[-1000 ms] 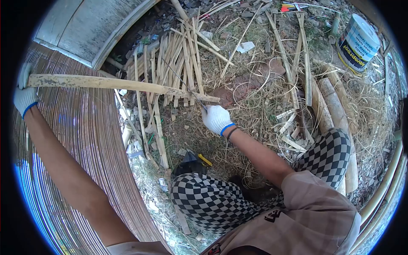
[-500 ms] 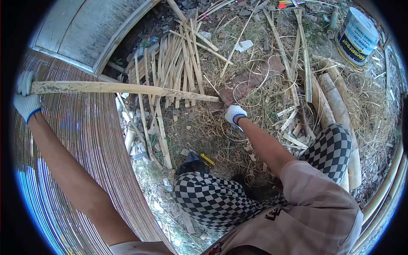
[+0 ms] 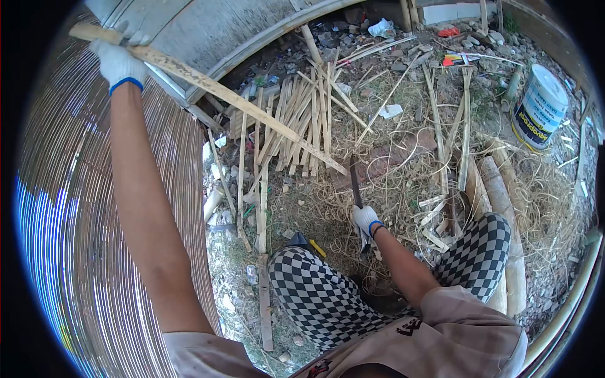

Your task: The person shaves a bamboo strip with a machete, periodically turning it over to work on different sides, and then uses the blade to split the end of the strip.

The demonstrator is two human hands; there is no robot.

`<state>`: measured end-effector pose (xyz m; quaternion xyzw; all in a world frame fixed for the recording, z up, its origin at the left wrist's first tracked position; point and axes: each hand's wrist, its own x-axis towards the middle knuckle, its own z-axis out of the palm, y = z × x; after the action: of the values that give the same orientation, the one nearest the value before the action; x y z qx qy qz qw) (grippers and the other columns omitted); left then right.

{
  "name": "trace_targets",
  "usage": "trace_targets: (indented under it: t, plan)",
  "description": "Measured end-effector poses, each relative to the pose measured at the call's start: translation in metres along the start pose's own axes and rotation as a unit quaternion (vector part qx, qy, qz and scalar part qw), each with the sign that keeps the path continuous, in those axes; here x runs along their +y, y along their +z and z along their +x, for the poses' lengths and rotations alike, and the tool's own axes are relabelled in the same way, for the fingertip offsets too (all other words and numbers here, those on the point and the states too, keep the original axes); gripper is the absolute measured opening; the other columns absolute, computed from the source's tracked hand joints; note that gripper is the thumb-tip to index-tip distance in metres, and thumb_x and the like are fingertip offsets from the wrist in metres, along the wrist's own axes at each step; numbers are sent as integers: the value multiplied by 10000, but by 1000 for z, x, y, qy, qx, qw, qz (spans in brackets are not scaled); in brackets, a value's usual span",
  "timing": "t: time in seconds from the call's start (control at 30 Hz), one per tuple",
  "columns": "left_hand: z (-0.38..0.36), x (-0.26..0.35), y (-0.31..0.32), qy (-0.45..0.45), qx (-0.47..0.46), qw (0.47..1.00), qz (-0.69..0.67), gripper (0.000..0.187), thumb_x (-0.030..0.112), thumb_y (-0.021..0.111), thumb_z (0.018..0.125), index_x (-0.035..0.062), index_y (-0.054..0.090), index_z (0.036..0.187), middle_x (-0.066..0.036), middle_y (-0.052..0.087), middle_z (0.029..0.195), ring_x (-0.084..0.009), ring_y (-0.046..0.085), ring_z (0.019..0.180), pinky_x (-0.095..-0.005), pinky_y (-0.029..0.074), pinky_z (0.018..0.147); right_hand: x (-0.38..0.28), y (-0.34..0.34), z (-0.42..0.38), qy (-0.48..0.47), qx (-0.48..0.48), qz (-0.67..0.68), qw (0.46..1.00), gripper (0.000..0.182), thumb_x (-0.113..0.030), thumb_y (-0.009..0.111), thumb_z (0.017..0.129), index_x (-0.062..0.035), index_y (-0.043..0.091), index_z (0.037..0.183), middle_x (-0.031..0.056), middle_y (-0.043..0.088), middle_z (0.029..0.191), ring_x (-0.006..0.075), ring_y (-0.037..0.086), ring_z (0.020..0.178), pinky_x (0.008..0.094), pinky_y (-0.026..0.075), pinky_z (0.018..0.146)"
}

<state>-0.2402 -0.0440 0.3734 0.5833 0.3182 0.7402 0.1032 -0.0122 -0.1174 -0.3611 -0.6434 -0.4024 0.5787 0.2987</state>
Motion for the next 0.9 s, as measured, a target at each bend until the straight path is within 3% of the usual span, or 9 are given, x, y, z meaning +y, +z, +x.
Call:
trace_targets:
  t: [0.07, 0.17, 0.33, 0.37, 0.5, 0.6, 0.67, 0.8, 0.9]
  plan:
    - [-17, 12, 11, 10, -49, 998, -23, 703, 578, 213, 1075, -33, 549, 1161, -185, 625, 1025, -316, 595, 812, -477, 544, 849, -24, -5, -4, -53, 40, -68, 995, 580, -484, 533, 989, 58, 727, 1051, 331, 710, 914, 462, 709, 978, 490, 563, 866]
    - [-17, 22, 7, 7, -108, 990, -90, 480, 447, 452, 1070, -13, 540, 1174, -156, 608, 1027, -298, 619, 843, -473, 550, 868, -116, -38, -73, -207, 113, -173, 956, 560, -461, 503, 1015, 51, 724, 961, 328, 699, 864, 464, 711, 936, 500, 560, 834]
    - [-25, 41, 21, 30, -126, 987, -94, 329, 304, 644, 1019, 15, 529, 1129, -106, 592, 938, -233, 631, 769, -432, 579, 744, -261, -87, -183, -327, 0, -93, 940, 496, -400, 497, 1034, 20, 699, 867, 291, 690, 787, 465, 701, 843, 507, 552, 760]
    - [-36, 46, 29, 36, -118, 987, -105, 295, 289, 644, 1018, 28, 528, 1092, -90, 588, 886, -206, 610, 703, -403, 576, 679, -279, -90, -186, -455, 74, -156, 874, 446, -388, 510, 1033, 8, 701, 958, 284, 695, 803, 472, 694, 828, 519, 553, 748]
    - [-38, 45, 37, 33, -152, 973, -172, 294, 269, 633, 1014, -2, 561, 1103, -121, 646, 877, -213, 632, 698, -374, 574, 661, -356, -107, -233, -567, 180, -143, 791, 372, -345, 512, 1049, -34, 604, 1231, 278, 692, 810, 480, 685, 802, 559, 533, 726]
    - [-74, 67, 63, 9, -81, 967, -240, 310, 424, 589, 1046, 156, 521, 906, 18, 464, 629, -134, 409, 437, -291, 369, 397, -411, -124, -280, -575, 105, -147, 798, 359, -289, 494, 1037, 4, 626, 1197, 296, 699, 985, 490, 667, 947, 548, 520, 856]
    - [-73, 68, 60, -18, -127, 954, -273, 313, 429, 572, 1051, 138, 540, 940, -9, 499, 637, -164, 439, 436, -318, 399, 397, -439, -126, -297, -591, 128, -179, 776, 341, -253, 496, 1020, 20, 634, 1172, 287, 696, 1068, 488, 654, 1006, 527, 529, 878]
    - [-72, 67, 64, -25, -159, 954, -254, 366, 474, 549, 1051, 120, 550, 959, -23, 518, 641, -170, 470, 435, -331, 414, 386, -469, -115, -316, -618, 205, -205, 731, 329, -235, 546, 1009, 38, 612, 1181, 290, 677, 811, 433, 703, 823, 473, 545, 728]
    - [-73, 66, 70, -5, -143, 962, -233, 340, 450, 561, 1048, 127, 542, 946, -19, 511, 634, -159, 471, 421, -339, 413, 370, -480, -110, -343, -583, 200, -247, 748, 344, -230, 533, 967, 79, 592, 1105, 354, 690, 924, 502, 691, 939, 542, 554, 860]
